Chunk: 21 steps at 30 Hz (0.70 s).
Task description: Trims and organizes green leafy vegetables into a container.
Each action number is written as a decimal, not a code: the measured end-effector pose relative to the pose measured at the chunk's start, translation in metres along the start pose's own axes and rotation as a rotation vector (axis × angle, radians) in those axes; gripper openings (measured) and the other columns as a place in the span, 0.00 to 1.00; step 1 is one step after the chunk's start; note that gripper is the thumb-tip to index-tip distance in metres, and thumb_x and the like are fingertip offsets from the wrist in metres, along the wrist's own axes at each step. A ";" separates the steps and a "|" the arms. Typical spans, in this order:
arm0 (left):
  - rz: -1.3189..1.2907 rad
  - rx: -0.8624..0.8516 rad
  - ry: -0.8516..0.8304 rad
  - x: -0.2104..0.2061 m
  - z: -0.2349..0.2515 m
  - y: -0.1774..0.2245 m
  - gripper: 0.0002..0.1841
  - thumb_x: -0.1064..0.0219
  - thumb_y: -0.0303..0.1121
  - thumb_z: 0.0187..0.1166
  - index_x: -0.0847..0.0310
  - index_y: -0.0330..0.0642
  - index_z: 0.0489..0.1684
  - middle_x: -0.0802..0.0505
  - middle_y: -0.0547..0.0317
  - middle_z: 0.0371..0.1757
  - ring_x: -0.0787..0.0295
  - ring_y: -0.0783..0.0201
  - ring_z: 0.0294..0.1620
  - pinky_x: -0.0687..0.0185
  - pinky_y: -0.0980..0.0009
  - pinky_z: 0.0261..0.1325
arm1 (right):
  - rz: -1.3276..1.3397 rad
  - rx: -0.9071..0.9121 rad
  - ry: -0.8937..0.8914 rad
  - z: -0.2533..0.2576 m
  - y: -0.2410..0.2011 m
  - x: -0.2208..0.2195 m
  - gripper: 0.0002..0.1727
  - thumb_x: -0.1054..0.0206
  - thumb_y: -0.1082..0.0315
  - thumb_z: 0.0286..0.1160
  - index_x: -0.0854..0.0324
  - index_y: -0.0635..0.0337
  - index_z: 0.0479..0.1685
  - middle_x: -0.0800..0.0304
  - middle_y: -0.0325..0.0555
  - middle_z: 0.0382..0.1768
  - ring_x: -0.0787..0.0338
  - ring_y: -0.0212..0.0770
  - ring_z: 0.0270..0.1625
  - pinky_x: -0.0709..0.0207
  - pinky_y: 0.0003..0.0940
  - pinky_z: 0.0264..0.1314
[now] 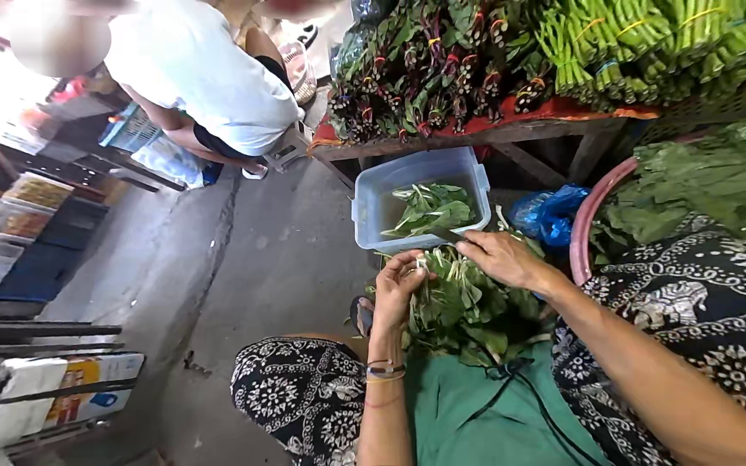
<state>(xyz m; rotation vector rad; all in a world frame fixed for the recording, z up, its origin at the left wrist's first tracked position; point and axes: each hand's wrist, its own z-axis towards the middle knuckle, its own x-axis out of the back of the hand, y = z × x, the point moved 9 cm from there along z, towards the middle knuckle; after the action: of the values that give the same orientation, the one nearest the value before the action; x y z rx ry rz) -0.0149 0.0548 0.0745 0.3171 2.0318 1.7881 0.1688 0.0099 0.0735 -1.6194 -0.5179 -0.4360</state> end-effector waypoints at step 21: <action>0.481 -0.440 -0.204 -0.045 -0.009 0.049 0.08 0.31 0.20 0.74 0.10 0.28 0.46 0.07 0.53 0.48 0.11 0.75 0.47 0.13 0.78 0.54 | 0.012 0.407 0.186 -0.017 -0.030 -0.001 0.35 0.48 0.34 0.83 0.18 0.62 0.37 0.22 0.43 0.21 0.20 0.38 0.27 0.27 0.39 0.30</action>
<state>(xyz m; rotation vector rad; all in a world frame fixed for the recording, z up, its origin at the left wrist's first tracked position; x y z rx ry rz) 0.0159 0.0345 0.1300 0.8631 1.4471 2.3096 0.1515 -0.0051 0.0994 -1.1774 -0.4231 -0.4353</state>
